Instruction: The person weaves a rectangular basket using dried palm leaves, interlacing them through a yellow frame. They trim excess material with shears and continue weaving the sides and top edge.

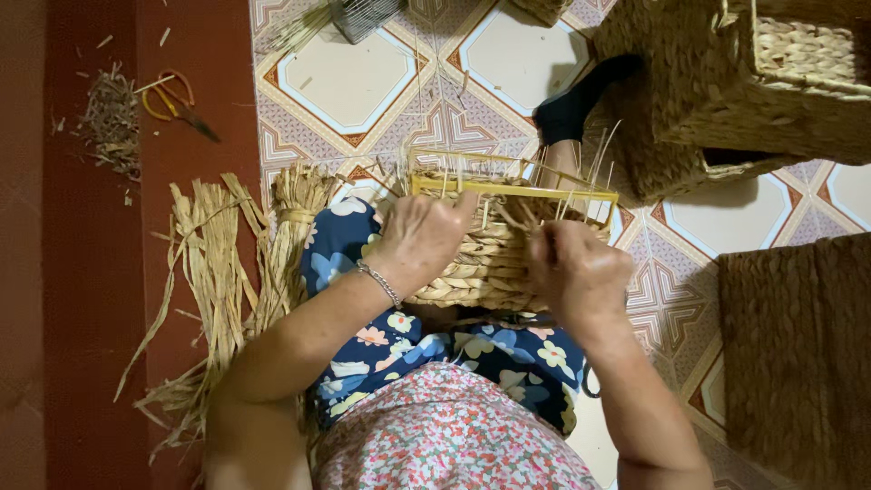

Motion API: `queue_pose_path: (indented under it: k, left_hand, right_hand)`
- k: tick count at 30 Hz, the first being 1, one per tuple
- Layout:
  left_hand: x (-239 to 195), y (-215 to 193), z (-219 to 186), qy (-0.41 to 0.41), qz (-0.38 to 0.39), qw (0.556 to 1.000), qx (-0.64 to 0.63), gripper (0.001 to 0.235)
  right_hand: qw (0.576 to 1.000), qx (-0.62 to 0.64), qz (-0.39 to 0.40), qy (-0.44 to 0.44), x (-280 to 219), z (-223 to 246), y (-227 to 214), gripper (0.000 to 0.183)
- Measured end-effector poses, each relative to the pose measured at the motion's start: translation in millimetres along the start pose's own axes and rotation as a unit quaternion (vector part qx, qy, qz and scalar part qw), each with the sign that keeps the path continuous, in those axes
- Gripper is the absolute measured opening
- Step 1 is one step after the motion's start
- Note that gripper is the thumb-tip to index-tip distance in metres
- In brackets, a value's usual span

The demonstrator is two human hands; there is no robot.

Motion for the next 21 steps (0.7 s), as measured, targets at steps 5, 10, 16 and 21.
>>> queue_pose_path:
  k: [5, 10, 16, 21]
  left_hand:
    - [11, 5, 1, -0.017, 0.097, 0.993, 0.058, 0.014]
    - [20, 8, 9, -0.073, 0.161, 0.984, -0.012, 0.013]
    - [11, -2, 7, -0.027, 0.07, 0.997, -0.021, 0.012]
    - [-16, -28, 16, -0.075, -0.112, 0.967, -0.215, 0.013]
  right_hand:
    - [0.999, 0.027, -0.013, 0.017, 10, 13, 28, 0.01]
    - [0.998, 0.043, 0.015, 0.042, 17, 16, 46, 0.013]
    - [0.997, 0.073, 0.018, 0.031, 18, 20, 48, 0.011]
    - [0.996, 0.053, 0.046, 0.06, 26, 15, 53, 0.012]
Point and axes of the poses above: each hand's wrist, its own x-axis towards the middle knuckle, its own y-axis out of the palm, z = x × y, the point moved 4 cm from there along x, towards the middle knuckle, and after that the axes turned 3 degrees about -z, right-handed, at the moved point
